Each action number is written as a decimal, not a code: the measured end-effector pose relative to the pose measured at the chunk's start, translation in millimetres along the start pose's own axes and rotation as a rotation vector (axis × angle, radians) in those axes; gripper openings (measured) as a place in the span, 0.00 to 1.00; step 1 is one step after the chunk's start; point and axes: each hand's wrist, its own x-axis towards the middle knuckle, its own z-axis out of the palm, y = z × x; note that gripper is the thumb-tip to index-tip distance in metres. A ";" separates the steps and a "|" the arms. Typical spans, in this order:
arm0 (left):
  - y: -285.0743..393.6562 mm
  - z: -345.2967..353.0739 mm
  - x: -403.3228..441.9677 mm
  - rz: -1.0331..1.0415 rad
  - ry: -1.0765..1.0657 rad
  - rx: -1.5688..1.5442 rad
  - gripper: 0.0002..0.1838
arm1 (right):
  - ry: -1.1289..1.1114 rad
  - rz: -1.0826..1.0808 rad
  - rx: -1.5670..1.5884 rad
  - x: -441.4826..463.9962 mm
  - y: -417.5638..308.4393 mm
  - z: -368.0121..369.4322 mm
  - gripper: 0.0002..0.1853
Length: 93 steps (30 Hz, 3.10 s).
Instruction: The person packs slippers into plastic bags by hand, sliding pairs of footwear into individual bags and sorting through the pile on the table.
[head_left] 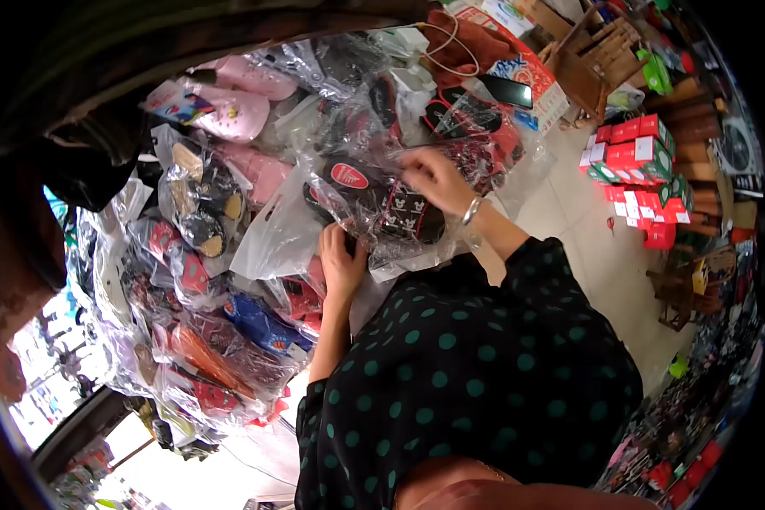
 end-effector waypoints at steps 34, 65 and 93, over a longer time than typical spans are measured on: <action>49.2 29.6 20.4 -0.010 -0.088 0.469 0.31 | 0.372 -0.169 -0.504 -58.5 91.0 -55.4 0.27; 51.1 7.2 -14.8 -0.153 -0.011 0.311 0.44 | -0.448 0.264 0.143 -157.9 115.5 68.4 0.19; 13.7 1.4 -35.3 0.010 0.100 0.092 0.40 | 0.162 0.374 1.055 272.5 -27.2 102.9 0.17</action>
